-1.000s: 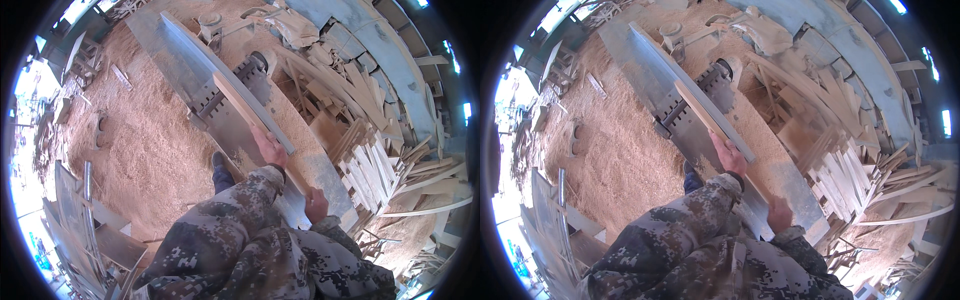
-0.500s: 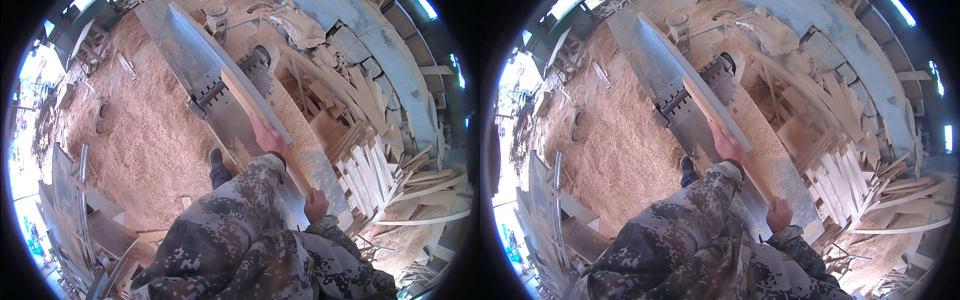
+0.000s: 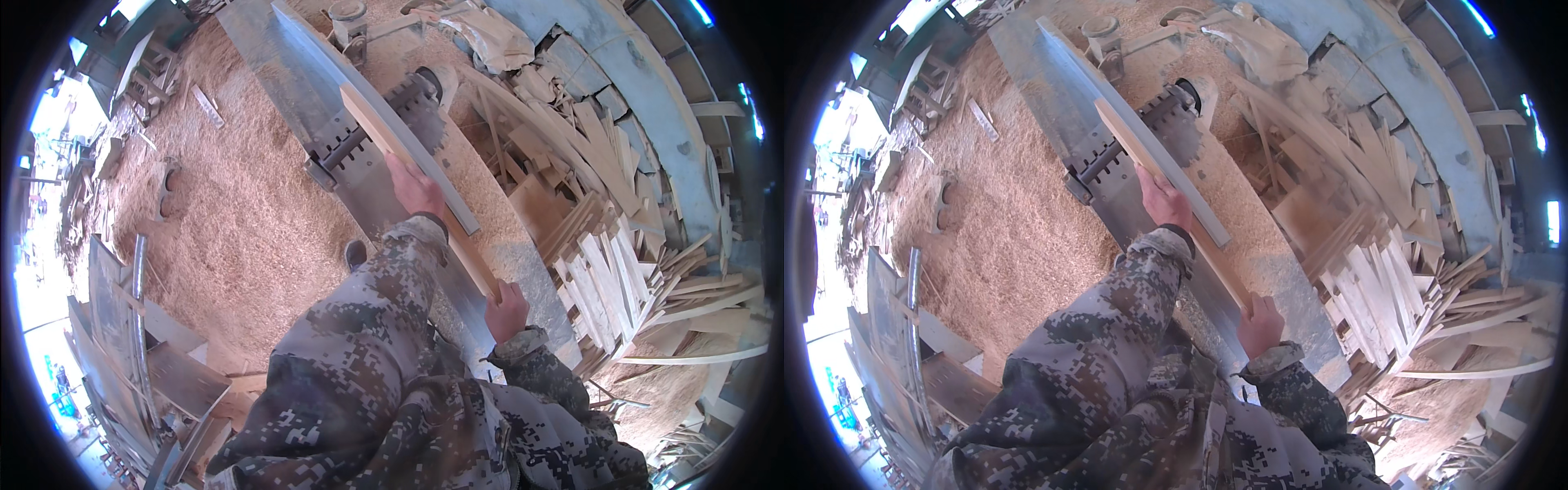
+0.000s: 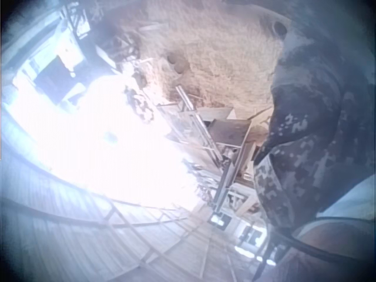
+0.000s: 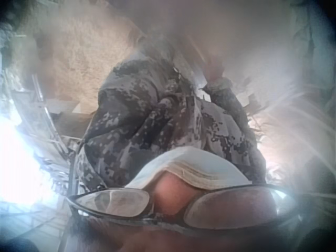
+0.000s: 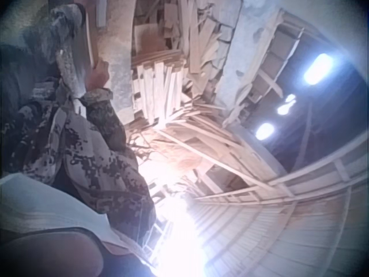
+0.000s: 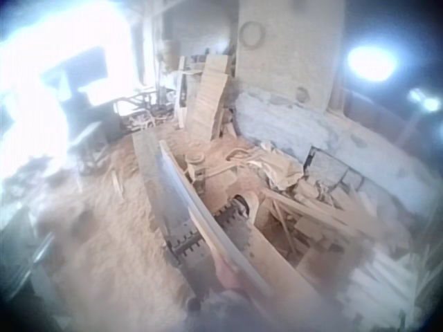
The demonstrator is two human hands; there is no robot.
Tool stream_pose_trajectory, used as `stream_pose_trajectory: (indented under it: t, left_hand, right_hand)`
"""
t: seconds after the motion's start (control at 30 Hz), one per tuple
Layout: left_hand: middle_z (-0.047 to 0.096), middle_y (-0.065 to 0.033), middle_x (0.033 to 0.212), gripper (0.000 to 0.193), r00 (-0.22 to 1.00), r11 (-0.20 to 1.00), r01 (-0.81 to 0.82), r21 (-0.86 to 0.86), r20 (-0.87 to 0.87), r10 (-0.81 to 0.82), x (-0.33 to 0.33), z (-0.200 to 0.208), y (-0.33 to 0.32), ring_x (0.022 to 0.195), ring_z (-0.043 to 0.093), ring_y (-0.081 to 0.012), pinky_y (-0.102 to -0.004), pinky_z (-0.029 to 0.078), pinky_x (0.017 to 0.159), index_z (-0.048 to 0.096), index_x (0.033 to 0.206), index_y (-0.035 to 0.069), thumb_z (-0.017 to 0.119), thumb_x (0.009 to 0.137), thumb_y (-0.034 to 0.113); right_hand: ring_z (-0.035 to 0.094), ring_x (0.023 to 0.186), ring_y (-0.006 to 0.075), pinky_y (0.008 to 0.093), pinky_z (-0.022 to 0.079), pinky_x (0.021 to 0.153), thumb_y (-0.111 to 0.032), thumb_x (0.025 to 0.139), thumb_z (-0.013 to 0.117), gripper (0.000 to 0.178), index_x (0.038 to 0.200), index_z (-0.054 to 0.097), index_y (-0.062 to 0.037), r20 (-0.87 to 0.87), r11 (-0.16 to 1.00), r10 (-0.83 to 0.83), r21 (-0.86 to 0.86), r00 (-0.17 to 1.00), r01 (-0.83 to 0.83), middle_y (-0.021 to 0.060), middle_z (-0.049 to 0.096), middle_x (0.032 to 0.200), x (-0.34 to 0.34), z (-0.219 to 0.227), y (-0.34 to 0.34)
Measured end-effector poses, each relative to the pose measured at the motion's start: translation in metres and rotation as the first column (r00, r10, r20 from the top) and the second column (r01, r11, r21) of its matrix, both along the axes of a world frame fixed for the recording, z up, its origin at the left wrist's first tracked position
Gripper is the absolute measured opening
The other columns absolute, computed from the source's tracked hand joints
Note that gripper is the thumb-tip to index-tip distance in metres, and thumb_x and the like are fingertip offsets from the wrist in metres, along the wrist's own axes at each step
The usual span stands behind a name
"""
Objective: The person repeatedly picks up wooden planks from a pile on the floor and feeds them through a table saw to cut them into smaller pieces. The cut pieces are placed back onto the pile. The process is repeated multiple times throughout the clip.
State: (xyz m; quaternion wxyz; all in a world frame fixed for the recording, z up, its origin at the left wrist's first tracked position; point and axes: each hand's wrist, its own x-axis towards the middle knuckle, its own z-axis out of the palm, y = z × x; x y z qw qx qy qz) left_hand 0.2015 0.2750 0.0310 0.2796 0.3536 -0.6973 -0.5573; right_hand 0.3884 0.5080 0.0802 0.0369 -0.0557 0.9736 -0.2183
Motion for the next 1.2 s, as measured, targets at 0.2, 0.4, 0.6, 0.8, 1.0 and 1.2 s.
stream_pose_trajectory:
  t: [0.2,0.4,0.6,0.8,1.0,1.2]
  left_hand:
    - [0.052,-0.0329,0.154,0.056,1.000,1.000,-0.004,0.013,0.016,0.004,-0.008,0.001,-0.009,0.140,0.053,-0.0478,-0.0485,0.045,0.116,0.035,0.161,-0.005,0.044,0.110,0.014]
    - [0.057,-0.0309,0.152,0.055,0.999,1.000,-0.015,-0.010,0.041,0.016,-0.010,-0.007,-0.009,0.139,0.057,-0.0460,-0.0462,0.046,0.114,0.035,0.163,-0.003,0.042,0.113,0.019]
    - [0.048,-0.0315,0.159,0.057,0.999,1.000,0.013,-0.023,0.043,-0.012,-0.011,-0.013,-0.011,0.144,0.051,-0.0456,-0.0463,0.043,0.118,0.033,0.163,-0.004,0.043,0.110,0.013]
    - [0.050,-0.0324,0.157,0.055,0.999,1.000,0.011,-0.010,0.041,-0.011,-0.016,-0.006,-0.018,0.142,0.052,-0.0465,-0.0461,0.044,0.117,0.035,0.162,-0.006,0.043,0.111,0.014]
    - [0.057,-0.0341,0.147,0.053,1.000,1.000,0.017,-0.003,-0.011,-0.017,-0.040,-0.001,-0.052,0.132,0.059,-0.0495,-0.0492,0.048,0.109,0.037,0.161,-0.004,0.042,0.111,0.014]
    - [0.063,-0.0341,0.137,0.052,1.000,0.999,0.007,-0.049,0.003,-0.007,-0.082,-0.010,-0.101,0.125,0.063,-0.0501,-0.0504,0.050,0.104,0.039,0.159,-0.005,0.044,0.111,0.014]
  right_hand:
    - [0.071,0.088,0.0436,0.0486,0.058,0.074,-0.007,0.085,0.077,0.038,0.122,0.072,-0.0036,-0.044,1.000,-0.013,-0.025,0.999,0.012,0.0215,0.069,0.102,-0.004,-0.002,-0.006]
    - [0.076,0.100,0.0270,0.0372,0.061,0.087,-0.009,0.097,0.073,0.035,0.127,0.071,0.0076,0.345,0.663,-0.325,-0.581,0.880,0.473,0.0185,0.077,0.115,0.030,0.006,0.017]
    - [0.075,0.109,0.0256,0.0395,0.059,0.101,-0.007,0.103,0.068,0.031,0.130,0.069,0.0093,0.516,0.238,-0.200,-0.799,0.833,0.552,0.0169,0.076,0.119,0.039,0.016,0.027]
    - [0.070,0.122,0.0277,0.0438,0.051,0.114,-0.007,0.105,0.064,0.030,0.130,0.070,0.0096,0.559,0.270,-0.194,-0.760,0.806,0.591,0.0182,0.075,0.125,0.034,0.015,0.029]
    - [0.064,0.133,0.0298,0.0450,0.045,0.121,-0.006,0.107,0.060,0.035,0.136,0.066,0.0124,0.423,0.310,-0.020,-0.859,0.906,0.408,0.0224,0.069,0.139,0.014,0.012,0.003]
    - [0.059,0.140,0.0293,0.0457,0.038,0.127,-0.004,0.105,0.062,0.039,0.140,0.063,0.0118,0.541,0.052,0.045,-0.841,0.840,0.539,0.0224,0.066,0.145,-0.021,0.021,-0.047]
